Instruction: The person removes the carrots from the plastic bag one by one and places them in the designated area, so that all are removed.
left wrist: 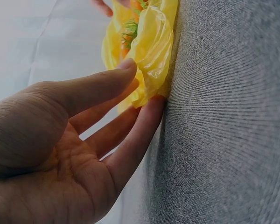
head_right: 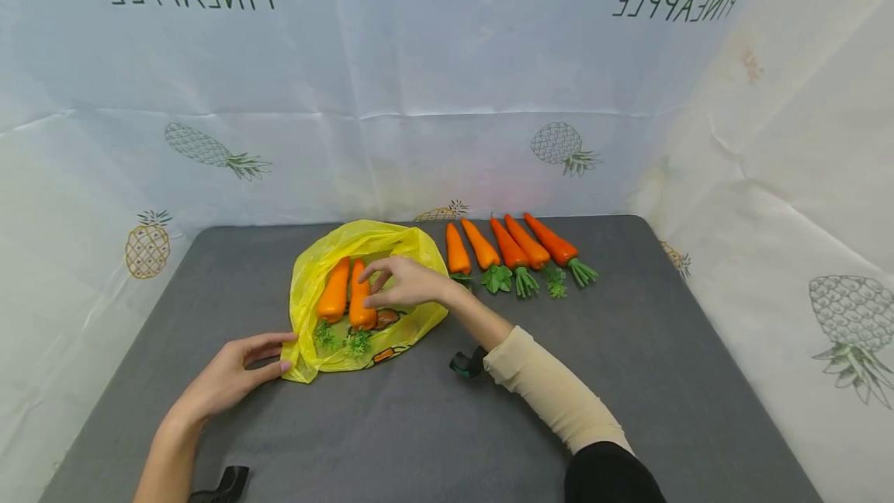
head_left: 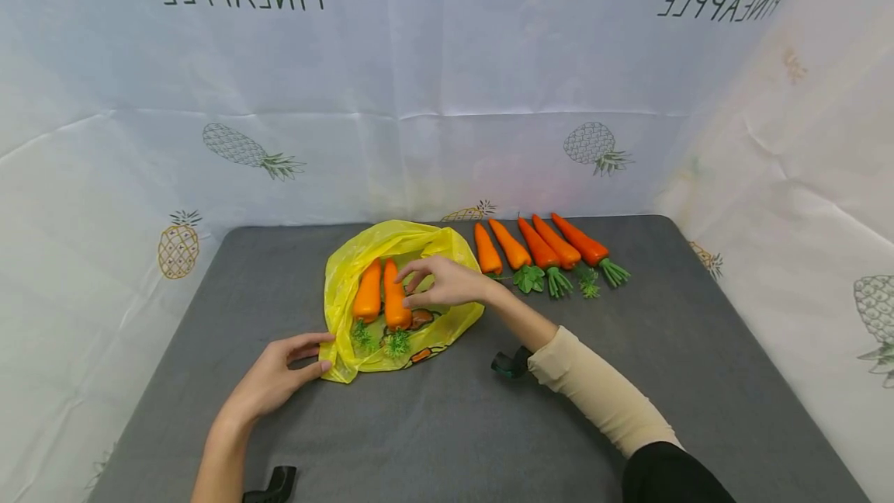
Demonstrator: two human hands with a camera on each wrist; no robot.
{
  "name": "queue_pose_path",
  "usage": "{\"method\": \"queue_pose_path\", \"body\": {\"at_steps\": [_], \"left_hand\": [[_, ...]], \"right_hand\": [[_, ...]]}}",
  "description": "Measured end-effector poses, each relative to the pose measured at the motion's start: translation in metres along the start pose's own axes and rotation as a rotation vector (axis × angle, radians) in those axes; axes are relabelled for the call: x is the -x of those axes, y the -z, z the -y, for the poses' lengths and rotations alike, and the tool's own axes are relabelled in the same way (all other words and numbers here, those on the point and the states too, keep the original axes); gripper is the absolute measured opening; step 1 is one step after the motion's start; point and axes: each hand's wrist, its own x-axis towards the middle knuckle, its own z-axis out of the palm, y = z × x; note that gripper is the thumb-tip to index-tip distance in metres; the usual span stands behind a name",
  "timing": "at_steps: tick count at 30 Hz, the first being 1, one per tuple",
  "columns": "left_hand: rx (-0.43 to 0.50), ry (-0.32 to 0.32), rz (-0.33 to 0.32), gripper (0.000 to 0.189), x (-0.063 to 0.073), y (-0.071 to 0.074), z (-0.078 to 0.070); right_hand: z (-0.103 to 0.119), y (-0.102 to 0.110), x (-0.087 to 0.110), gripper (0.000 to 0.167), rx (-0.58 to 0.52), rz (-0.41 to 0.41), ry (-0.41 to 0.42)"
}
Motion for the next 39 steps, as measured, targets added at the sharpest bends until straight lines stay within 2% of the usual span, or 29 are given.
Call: {"method": "queue_pose_path", "body": {"at_steps": [15, 24, 33, 39], "left_hand": [[-0.003, -0.013, 0.006, 0.046, -0.001, 0.0, 0.0], [0.0, -0.016, 0.004, 0.046, -0.002, 0.0, -0.001], [0.0, -0.01, 0.009, 0.047, -0.001, 0.001, 0.0], [-0.002, -0.004, 0.006, 0.047, -0.001, 0.001, 0.0]], "right_hand": [[-0.005, -0.012, -0.017, 0.05, 0.008, 0.113, -0.015], [-0.006, -0.02, -0.023, 0.049, 0.095, 0.12, 0.009], [-0.006, -0.023, -0.025, 0.05, 0.082, 0.131, 0.019], [-0.005, -0.025, -0.024, 0.048, -0.005, 0.137, -0.006]]}}
